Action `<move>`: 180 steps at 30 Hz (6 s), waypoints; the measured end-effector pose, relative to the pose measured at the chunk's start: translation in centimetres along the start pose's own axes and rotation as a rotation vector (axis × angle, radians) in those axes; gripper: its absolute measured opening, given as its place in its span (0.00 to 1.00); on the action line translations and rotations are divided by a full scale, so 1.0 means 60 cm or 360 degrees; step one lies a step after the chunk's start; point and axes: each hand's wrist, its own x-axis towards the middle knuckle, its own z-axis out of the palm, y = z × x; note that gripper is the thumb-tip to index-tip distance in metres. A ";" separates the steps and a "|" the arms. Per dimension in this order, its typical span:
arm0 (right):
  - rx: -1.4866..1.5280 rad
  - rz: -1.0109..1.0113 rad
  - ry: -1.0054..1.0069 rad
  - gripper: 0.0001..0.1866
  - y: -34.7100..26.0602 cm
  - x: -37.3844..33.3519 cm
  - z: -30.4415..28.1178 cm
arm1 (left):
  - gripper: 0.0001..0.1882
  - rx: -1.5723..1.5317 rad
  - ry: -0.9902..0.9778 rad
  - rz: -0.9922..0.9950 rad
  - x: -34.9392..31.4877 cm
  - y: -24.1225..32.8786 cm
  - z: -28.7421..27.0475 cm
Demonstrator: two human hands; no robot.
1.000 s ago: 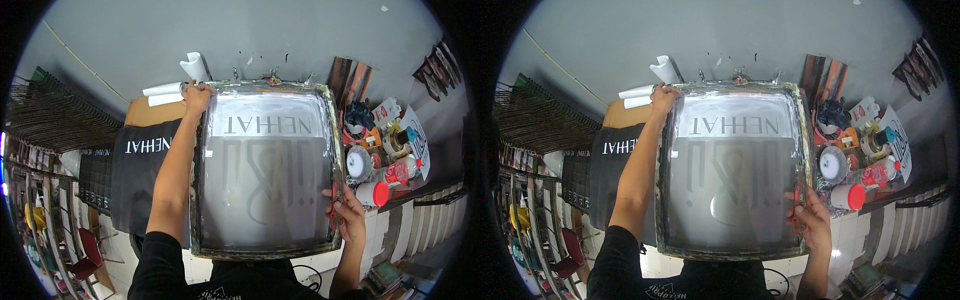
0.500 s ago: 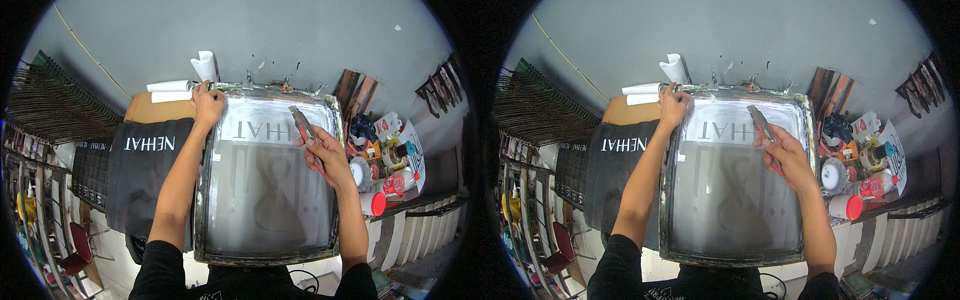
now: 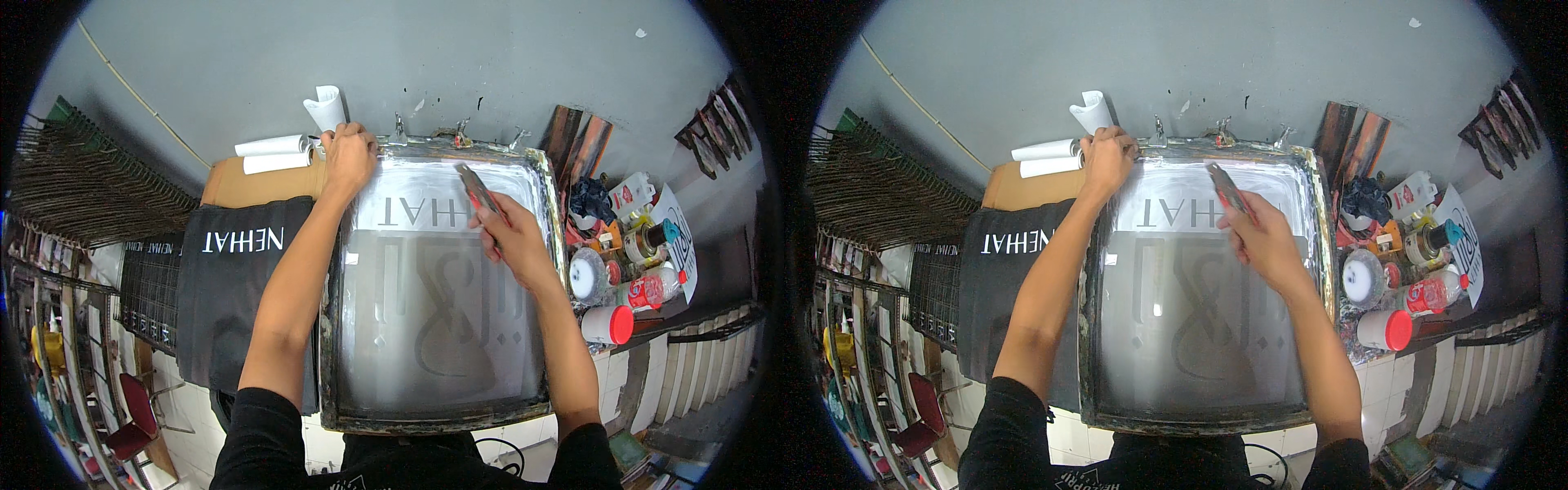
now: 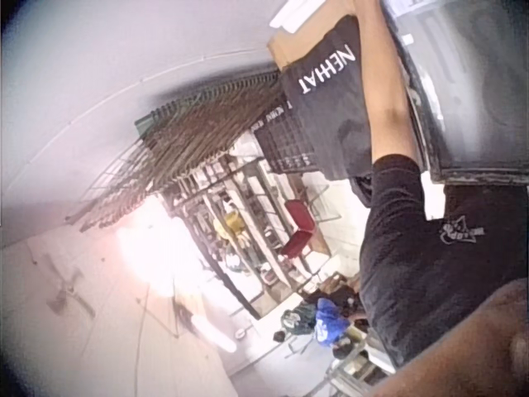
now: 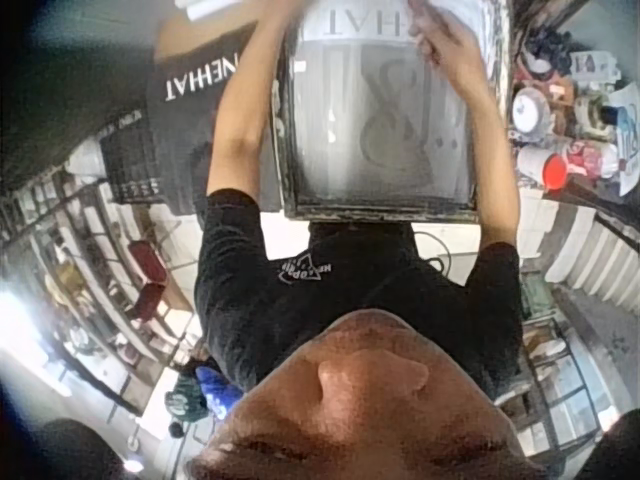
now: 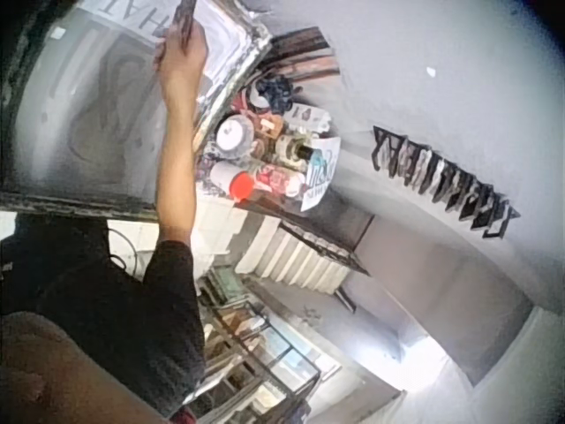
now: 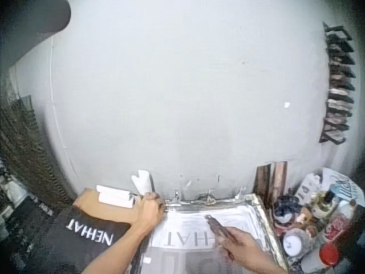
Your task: The person uses a utility knife and a cloth to remove tape and residue from the edges of a screen printing frame.
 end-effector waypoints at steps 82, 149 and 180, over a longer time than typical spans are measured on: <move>0.0486 0.0158 0.0752 0.14 0.051 -0.278 -0.141 | 0.11 0.0033 -0.0423 0.0303 -0.056 0.011 -0.053; 0.0083 0.0263 0.0484 0.16 0.067 -0.167 -0.075 | 0.11 -0.0171 -0.1004 0.0484 -0.008 -0.066 -0.090; 0.0092 0.0612 -0.0255 0.13 0.101 -0.257 0.056 | 0.07 -0.0611 -0.0874 0.0008 -0.052 0.028 -0.125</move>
